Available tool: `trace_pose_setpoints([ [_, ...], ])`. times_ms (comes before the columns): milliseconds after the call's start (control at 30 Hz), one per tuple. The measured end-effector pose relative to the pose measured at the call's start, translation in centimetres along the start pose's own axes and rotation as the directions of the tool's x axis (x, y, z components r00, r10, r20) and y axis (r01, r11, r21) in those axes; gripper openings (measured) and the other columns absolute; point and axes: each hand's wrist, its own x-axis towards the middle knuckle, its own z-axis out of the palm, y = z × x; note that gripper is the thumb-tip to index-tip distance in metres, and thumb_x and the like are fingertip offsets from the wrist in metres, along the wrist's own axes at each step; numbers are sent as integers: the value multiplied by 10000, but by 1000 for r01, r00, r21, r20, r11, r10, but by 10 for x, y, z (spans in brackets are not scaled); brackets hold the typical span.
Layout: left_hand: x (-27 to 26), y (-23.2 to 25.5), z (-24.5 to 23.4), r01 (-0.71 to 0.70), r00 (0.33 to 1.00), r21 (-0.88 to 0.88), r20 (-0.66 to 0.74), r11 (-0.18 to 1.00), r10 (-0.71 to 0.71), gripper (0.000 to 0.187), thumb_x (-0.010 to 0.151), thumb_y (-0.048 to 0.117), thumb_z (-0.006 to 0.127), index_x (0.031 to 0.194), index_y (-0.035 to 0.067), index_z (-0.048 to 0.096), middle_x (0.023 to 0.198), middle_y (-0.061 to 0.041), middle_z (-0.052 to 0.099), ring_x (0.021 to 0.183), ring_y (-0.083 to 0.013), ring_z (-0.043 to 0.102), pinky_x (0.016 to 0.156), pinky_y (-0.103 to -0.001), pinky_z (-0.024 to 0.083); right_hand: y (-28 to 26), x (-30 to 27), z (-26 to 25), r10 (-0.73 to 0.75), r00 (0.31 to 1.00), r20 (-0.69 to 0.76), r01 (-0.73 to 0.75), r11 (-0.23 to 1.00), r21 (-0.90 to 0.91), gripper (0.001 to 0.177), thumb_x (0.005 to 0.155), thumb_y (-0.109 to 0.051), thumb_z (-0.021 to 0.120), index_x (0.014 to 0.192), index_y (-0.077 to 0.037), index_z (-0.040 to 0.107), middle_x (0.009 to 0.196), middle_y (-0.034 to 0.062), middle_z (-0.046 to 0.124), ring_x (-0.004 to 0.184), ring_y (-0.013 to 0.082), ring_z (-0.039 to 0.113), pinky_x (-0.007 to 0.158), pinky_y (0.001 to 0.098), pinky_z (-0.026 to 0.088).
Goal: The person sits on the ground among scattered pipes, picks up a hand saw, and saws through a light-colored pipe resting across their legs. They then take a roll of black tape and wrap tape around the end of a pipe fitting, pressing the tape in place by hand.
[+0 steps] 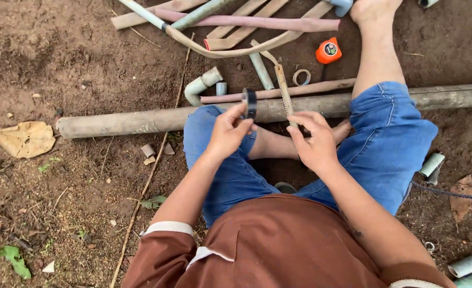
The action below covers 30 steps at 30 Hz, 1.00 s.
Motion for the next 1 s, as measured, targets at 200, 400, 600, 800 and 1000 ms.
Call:
trace_pose_setpoints([
  [200, -9, 15, 28, -278, 959, 186, -2, 942, 283, 374, 926, -72, 757, 1296, -36, 721, 1046, -210, 723, 694, -247, 805, 569, -314, 661, -48, 24, 2, -336, 939, -77, 342, 935, 93, 269, 968, -142, 839, 1235, -152, 820, 1238, 113, 724, 1121, 306, 733, 931, 413, 590],
  [400, -18, 16, 34, -446, 855, 542, 24, 712, 518, 365, 920, 189, 860, 1262, 86, 783, 1112, -94, 802, 1026, -308, 801, 843, -371, 667, -35, 17, 29, -194, 976, -102, 217, 926, 309, 296, 967, -127, 841, 1259, -96, 809, 1161, 113, 744, 942, 183, 736, 758, 287, 582],
  [600, -17, 10, 50, -555, 744, 668, 131, 496, 655, 305, 950, 200, 836, 1227, 84, 785, 1101, -85, 821, 1013, -275, 800, 846, -366, 654, -15, 10, 45, -71, 952, -297, 185, 908, 375, 317, 898, -15, 869, 1210, -36, 816, 1078, 170, 787, 1025, 248, 761, 866, 388, 617],
  [800, -17, 17, 61, -566, 738, 665, 146, 487, 659, 312, 959, 162, 829, 1239, 34, 777, 1081, -119, 816, 994, -304, 799, 815, -394, 659, -9, 5, 55, 158, 944, -290, 64, 774, 630, 249, 910, -41, 865, 1154, -63, 825, 1068, 36, 780, 904, 68, 723, 735, 217, 643],
  [1000, -15, 13, 62, -577, 686, 716, 165, 392, 709, 286, 956, 164, 832, 1203, 27, 790, 1058, -124, 814, 955, -302, 799, 794, -385, 656, -6, 7, 60, 282, 918, -278, 1, 702, 713, 184, 903, -44, 869, 1080, -13, 828, 924, 65, 760, 715, 81, 702, 639, 211, 637],
])
